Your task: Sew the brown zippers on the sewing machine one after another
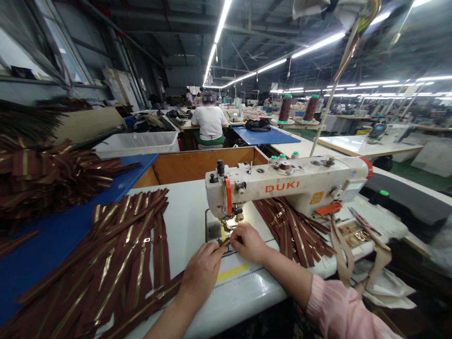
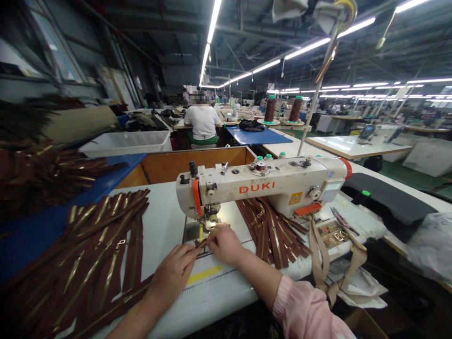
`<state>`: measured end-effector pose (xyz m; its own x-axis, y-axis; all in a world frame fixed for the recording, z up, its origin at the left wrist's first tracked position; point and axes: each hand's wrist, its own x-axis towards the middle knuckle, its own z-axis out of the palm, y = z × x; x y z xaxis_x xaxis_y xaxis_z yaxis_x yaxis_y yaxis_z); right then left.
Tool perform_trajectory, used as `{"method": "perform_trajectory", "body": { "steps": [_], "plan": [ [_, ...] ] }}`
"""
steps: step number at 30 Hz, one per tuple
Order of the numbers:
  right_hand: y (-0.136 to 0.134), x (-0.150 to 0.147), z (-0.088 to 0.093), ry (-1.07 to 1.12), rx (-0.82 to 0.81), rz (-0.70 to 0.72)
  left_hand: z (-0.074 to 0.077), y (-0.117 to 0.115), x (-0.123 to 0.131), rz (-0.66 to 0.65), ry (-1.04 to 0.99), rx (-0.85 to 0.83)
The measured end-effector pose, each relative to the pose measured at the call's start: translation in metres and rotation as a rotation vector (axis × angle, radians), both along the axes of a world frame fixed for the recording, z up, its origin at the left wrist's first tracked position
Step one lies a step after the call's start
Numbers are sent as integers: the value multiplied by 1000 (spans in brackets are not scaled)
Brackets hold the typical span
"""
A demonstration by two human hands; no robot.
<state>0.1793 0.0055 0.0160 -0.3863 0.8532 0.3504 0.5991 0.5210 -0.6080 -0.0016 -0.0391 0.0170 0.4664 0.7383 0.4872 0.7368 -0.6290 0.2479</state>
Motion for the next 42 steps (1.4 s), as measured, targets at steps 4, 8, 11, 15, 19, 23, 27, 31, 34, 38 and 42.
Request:
{"method": "perform_trajectory", "body": {
  "steps": [4, 8, 11, 15, 19, 23, 27, 31, 34, 38, 42],
  "plan": [
    [1, 0, 0, -25, 3, 9, -3, 1, -1, 25, 85, 9],
    [1, 0, 0, -44, 5, 16, -3, 1, -1, 22, 128, 11],
    [1, 0, 0, -59, 26, 17, -2, 0, -1, 27, 163, -12],
    [0, -1, -1, -76, 40, 8, 5, 0, 2, 33, 161, -98],
    [1, -1, -1, -96, 67, 19, 18, -1, 4, 9, 95, -228],
    [5, -3, 2, -101, 76, 73, 30, -2, 4, -36, 60, -380],
    [7, -3, 3, -89, 77, 95, 29, -4, 5, -42, 20, -409],
    [8, -2, 1, -94, 76, 85, 22, -10, 7, -13, 24, -359],
    [10, -2, 0, -96, 72, 84, 21, -13, 10, -16, 54, -338],
    [11, -1, 0, -97, 67, 83, 22, -14, 13, -24, 95, -310],
    [10, -1, 1, -101, 52, 70, 24, -13, 15, -27, 150, -277]
  ]
}}
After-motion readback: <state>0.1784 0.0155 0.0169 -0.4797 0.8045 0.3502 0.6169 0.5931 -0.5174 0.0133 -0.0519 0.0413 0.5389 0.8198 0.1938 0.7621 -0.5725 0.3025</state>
